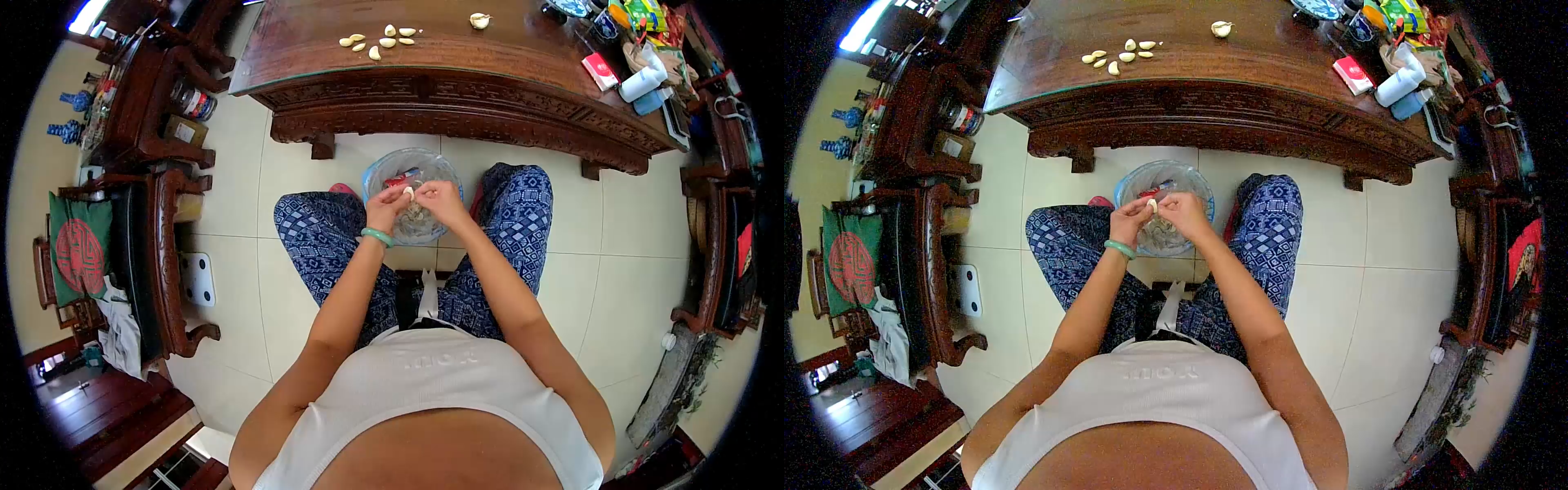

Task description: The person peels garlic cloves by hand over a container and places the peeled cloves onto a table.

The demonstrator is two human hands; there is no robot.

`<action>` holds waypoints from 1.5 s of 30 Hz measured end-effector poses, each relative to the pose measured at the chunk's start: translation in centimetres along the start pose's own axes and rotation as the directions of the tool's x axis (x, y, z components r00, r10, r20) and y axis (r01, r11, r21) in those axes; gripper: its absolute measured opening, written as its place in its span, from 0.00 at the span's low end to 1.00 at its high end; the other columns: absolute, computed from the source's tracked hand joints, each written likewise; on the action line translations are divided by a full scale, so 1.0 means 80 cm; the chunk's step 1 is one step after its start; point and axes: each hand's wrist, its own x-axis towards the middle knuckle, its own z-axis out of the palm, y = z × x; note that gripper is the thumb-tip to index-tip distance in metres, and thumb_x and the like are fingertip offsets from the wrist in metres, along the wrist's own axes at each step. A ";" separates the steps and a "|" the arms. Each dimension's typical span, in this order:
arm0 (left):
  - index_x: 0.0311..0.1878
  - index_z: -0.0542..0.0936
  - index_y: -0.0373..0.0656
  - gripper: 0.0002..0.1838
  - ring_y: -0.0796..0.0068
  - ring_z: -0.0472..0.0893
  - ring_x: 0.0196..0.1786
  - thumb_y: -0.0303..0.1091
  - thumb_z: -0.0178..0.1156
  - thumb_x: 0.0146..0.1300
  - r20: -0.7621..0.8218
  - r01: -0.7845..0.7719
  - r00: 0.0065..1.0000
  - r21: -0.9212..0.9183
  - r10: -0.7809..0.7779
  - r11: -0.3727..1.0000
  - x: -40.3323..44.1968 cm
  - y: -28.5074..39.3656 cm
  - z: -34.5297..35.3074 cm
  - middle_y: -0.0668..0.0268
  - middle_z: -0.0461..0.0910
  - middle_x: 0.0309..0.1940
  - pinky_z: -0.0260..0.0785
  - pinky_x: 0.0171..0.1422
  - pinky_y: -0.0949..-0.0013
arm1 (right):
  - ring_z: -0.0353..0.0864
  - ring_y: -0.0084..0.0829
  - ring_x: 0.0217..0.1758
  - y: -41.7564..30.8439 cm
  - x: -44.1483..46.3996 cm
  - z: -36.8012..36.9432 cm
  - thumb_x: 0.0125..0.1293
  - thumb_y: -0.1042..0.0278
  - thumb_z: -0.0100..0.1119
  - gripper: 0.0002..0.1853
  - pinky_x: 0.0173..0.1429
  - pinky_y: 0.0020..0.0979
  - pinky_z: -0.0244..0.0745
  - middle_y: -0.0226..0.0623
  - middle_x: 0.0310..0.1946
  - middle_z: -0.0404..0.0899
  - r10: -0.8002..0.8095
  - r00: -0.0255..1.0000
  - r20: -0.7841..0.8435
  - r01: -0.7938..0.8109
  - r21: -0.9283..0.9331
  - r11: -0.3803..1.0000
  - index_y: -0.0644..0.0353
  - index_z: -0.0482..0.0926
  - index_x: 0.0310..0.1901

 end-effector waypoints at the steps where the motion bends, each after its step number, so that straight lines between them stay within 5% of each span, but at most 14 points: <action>1: 0.46 0.78 0.34 0.14 0.78 0.78 0.35 0.23 0.62 0.54 0.000 0.000 1.000 0.000 0.000 1.000 0.000 0.000 0.000 0.64 0.80 0.35 0.72 0.41 0.77 | 0.77 0.24 0.23 0.002 0.001 0.000 0.51 0.66 0.62 0.09 0.30 0.28 0.71 0.37 0.20 0.79 0.013 1.000 0.016 -0.013 0.028 1.000 0.64 0.81 0.28; 10: 0.46 0.78 0.35 0.14 0.78 0.78 0.35 0.23 0.61 0.54 0.063 -0.052 0.997 0.105 0.045 0.993 -0.008 0.014 0.004 0.64 0.80 0.35 0.72 0.41 0.76 | 0.77 0.22 0.23 -0.001 -0.001 -0.003 0.49 0.68 0.63 0.08 0.29 0.25 0.71 0.35 0.20 0.79 0.036 0.998 0.047 -0.040 0.084 0.996 0.64 0.80 0.27; 21: 0.49 0.75 0.34 0.15 0.78 0.78 0.37 0.25 0.58 0.58 0.091 0.105 0.991 -0.062 -0.100 0.993 -0.008 0.011 0.002 0.63 0.79 0.40 0.73 0.41 0.80 | 0.70 0.14 0.24 -0.006 -0.003 -0.004 0.52 0.74 0.59 0.04 0.28 0.19 0.65 0.27 0.20 0.75 0.051 0.993 0.109 -0.075 0.230 0.970 0.66 0.77 0.25; 24: 0.50 0.74 0.33 0.15 0.77 0.79 0.37 0.25 0.57 0.59 0.173 0.174 0.973 -0.110 -0.154 0.979 -0.005 0.014 -0.004 0.63 0.78 0.40 0.73 0.41 0.80 | 0.71 0.15 0.23 -0.007 -0.004 -0.003 0.50 0.74 0.60 0.04 0.28 0.20 0.66 0.27 0.19 0.75 0.057 0.997 0.059 -0.068 0.200 0.977 0.64 0.77 0.25; 27: 0.50 0.74 0.32 0.14 0.77 0.79 0.39 0.25 0.55 0.60 0.196 0.259 0.952 -0.102 -0.236 0.960 -0.007 0.024 -0.007 0.64 0.78 0.40 0.74 0.42 0.79 | 0.71 0.18 0.21 -0.019 -0.007 -0.011 0.47 0.72 0.62 0.05 0.28 0.23 0.67 0.29 0.17 0.74 -0.056 0.998 -0.040 0.054 -0.050 0.997 0.63 0.77 0.25; 35: 0.52 0.72 0.34 0.15 0.74 0.78 0.42 0.23 0.52 0.61 0.220 0.255 0.951 -0.151 -0.219 0.955 -0.003 0.019 -0.012 0.61 0.77 0.43 0.75 0.45 0.78 | 0.78 0.32 0.22 0.007 0.006 -0.005 0.48 0.68 0.61 0.08 0.27 0.29 0.69 0.42 0.19 0.78 -0.173 0.982 -0.082 0.135 -0.345 0.929 0.63 0.81 0.28; 39: 0.52 0.71 0.34 0.15 0.73 0.78 0.42 0.23 0.53 0.61 0.149 0.231 0.967 -0.187 -0.205 0.955 -0.006 0.013 -0.011 0.61 0.77 0.42 0.74 0.43 0.78 | 0.79 0.31 0.24 0.000 0.000 0.002 0.48 0.66 0.62 0.09 0.31 0.29 0.72 0.41 0.22 0.80 -0.127 0.989 -0.077 0.107 -0.216 0.970 0.62 0.82 0.29; 41: 0.50 0.72 0.34 0.13 0.73 0.78 0.42 0.22 0.52 0.61 0.100 0.155 0.985 -0.135 -0.143 0.979 -0.005 0.011 -0.012 0.61 0.77 0.41 0.74 0.42 0.78 | 0.76 0.25 0.21 -0.002 -0.003 0.007 0.50 0.64 0.64 0.10 0.28 0.26 0.69 0.37 0.18 0.78 -0.049 0.996 -0.068 0.049 -0.005 0.999 0.62 0.82 0.31; 45: 0.49 0.73 0.34 0.13 0.73 0.78 0.43 0.20 0.51 0.61 0.093 0.132 0.988 -0.139 -0.119 0.982 -0.004 0.008 -0.010 0.62 0.77 0.41 0.74 0.43 0.77 | 0.73 0.20 0.20 -0.032 -0.012 0.001 0.50 0.65 0.66 0.10 0.28 0.24 0.69 0.35 0.17 0.78 0.009 1.000 0.010 -0.007 -0.130 0.991 0.63 0.82 0.30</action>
